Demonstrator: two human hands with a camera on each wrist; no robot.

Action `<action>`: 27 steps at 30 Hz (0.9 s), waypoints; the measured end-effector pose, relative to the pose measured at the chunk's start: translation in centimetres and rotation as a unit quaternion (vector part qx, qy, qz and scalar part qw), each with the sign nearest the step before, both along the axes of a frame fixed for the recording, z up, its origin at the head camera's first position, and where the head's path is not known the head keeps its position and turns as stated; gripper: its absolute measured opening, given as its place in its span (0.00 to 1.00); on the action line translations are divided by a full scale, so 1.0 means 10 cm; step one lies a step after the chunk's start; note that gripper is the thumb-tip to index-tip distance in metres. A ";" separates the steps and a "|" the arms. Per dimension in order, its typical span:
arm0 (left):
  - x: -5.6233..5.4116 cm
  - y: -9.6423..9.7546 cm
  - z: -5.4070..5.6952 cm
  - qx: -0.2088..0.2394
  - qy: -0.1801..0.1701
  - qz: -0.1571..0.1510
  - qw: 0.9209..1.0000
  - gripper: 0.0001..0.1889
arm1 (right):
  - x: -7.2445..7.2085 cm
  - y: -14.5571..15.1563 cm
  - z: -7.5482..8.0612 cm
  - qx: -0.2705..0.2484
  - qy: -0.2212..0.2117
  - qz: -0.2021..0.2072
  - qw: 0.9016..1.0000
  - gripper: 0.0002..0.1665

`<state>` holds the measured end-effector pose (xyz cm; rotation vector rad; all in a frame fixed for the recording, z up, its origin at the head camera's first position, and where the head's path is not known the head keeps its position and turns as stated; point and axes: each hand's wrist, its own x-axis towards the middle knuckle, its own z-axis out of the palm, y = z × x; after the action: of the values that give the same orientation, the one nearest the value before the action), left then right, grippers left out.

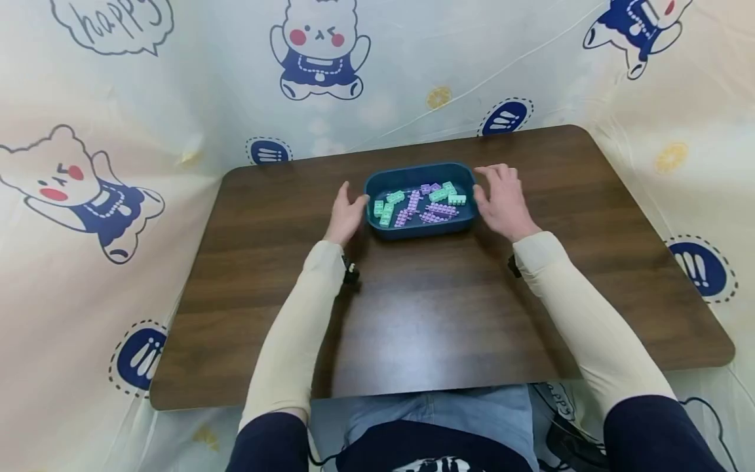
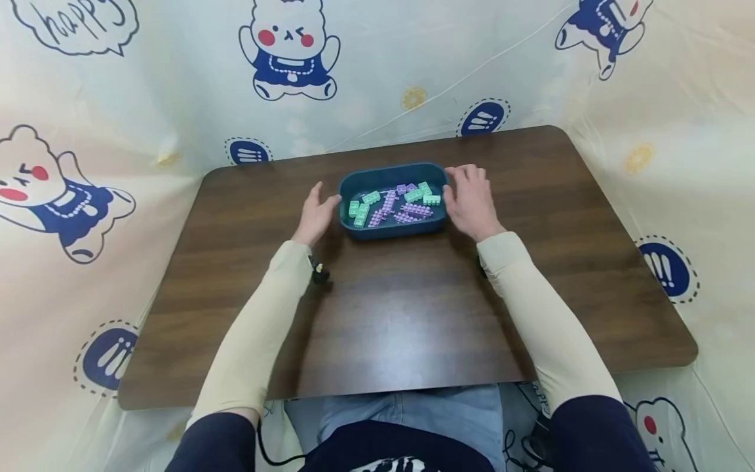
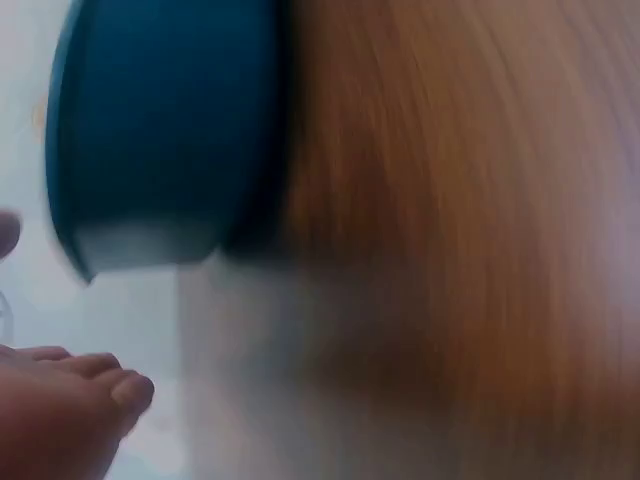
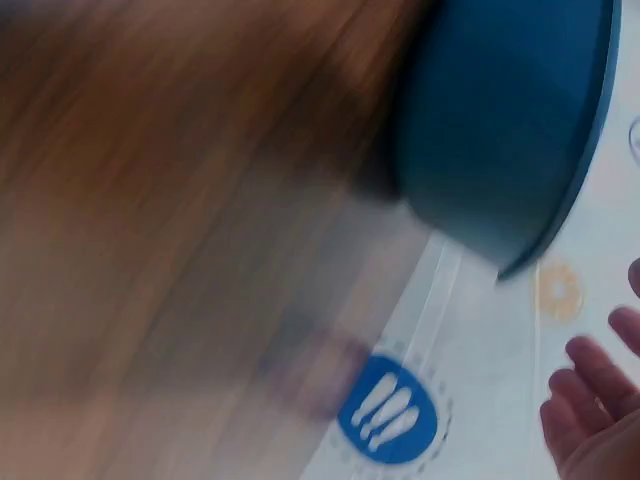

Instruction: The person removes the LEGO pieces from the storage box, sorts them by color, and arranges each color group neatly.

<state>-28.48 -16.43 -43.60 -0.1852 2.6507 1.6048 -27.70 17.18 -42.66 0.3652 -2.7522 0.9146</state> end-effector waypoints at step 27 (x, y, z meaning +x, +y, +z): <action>-0.15 0.39 -0.34 0.188 -0.031 0.057 0.980 0.42 | -0.31 -0.55 0.02 0.072 -0.262 0.019 0.962 0.23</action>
<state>-29.95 -12.51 -47.03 -0.3704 2.2731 2.0571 -30.82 11.68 -42.43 0.2229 -3.3182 0.9314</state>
